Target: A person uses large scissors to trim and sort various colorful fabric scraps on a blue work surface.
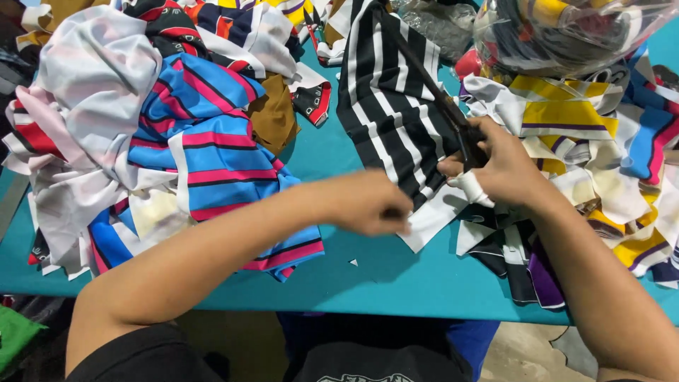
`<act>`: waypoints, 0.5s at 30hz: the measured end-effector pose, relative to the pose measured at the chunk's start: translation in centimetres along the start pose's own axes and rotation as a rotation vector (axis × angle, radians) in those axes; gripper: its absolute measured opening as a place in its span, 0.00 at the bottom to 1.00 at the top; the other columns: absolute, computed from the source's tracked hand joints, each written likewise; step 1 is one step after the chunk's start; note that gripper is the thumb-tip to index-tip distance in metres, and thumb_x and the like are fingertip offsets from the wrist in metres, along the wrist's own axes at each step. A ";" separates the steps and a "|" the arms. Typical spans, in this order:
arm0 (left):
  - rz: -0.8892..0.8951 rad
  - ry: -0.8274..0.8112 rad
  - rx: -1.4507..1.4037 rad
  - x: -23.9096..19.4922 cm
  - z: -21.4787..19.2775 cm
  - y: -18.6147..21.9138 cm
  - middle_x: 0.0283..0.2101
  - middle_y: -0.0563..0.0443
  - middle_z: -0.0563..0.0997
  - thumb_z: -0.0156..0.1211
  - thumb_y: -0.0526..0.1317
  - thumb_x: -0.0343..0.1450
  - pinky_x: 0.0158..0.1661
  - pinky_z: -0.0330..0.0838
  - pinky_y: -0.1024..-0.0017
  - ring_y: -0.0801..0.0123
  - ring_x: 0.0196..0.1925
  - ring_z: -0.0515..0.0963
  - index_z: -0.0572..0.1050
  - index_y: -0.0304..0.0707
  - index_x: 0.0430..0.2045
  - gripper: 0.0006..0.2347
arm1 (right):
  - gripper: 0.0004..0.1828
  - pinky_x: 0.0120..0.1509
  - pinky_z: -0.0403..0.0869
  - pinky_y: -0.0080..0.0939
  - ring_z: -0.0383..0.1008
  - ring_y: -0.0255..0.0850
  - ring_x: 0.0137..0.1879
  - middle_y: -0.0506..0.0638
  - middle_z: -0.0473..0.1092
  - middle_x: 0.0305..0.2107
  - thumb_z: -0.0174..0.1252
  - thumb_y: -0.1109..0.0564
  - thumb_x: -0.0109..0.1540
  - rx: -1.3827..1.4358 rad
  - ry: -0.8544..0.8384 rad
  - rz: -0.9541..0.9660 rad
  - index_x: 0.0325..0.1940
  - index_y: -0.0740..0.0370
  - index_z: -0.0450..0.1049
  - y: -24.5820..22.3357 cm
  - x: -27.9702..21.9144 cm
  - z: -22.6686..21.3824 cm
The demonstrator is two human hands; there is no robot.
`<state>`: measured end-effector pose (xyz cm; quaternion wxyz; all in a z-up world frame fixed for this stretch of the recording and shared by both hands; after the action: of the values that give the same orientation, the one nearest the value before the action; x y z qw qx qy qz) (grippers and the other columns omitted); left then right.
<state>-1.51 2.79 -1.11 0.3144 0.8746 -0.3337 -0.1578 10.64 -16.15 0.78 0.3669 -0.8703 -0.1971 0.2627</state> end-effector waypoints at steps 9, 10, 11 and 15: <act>-0.703 0.408 0.474 1.5 -6.4 -9.8 0.47 0.42 0.77 0.69 0.50 0.71 0.40 0.82 0.60 0.54 0.46 0.79 0.66 0.38 0.63 0.29 | 0.36 0.58 0.79 0.43 0.81 0.45 0.50 0.56 0.79 0.42 0.72 0.57 0.57 0.011 0.195 -0.393 0.62 0.66 0.60 1.6 -0.8 0.5; -0.678 0.401 0.432 1.9 -6.7 -11.0 0.39 0.44 0.78 0.61 0.38 0.70 0.36 0.81 0.62 0.56 0.40 0.80 0.71 0.39 0.50 0.15 | 0.35 0.60 0.79 0.45 0.82 0.48 0.51 0.61 0.78 0.43 0.70 0.60 0.58 0.060 0.192 -0.440 0.63 0.68 0.58 1.6 -0.9 0.3; -0.658 0.399 0.392 1.9 -7.2 -12.2 0.31 0.46 0.80 0.54 0.26 0.69 0.32 0.80 0.64 0.58 0.35 0.80 0.76 0.39 0.38 0.09 | 0.34 0.62 0.80 0.46 0.82 0.50 0.51 0.65 0.77 0.43 0.68 0.63 0.59 0.110 0.185 -0.493 0.63 0.71 0.56 1.4 -0.9 0.2; -0.562 0.724 0.744 2.6 -8.4 -17.4 0.28 0.40 0.77 0.60 0.18 0.58 0.26 0.77 0.58 0.48 0.31 0.79 0.73 0.35 0.33 0.15 | 0.33 0.58 0.81 0.48 0.82 0.50 0.51 0.63 0.77 0.44 0.68 0.62 0.58 0.148 0.165 -0.371 0.62 0.66 0.58 1.8 -0.4 -0.1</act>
<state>12.85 14.81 -6.36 0.0264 0.9792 0.0064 0.2010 10.72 -17.59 -0.36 0.4869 -0.8083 -0.3035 0.1322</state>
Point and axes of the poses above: each hand's wrist, its own x-axis towards the middle knuckle, its own z-axis out of the palm, y = z × x, the point moved 2 cm from there along x, towards the middle knuckle
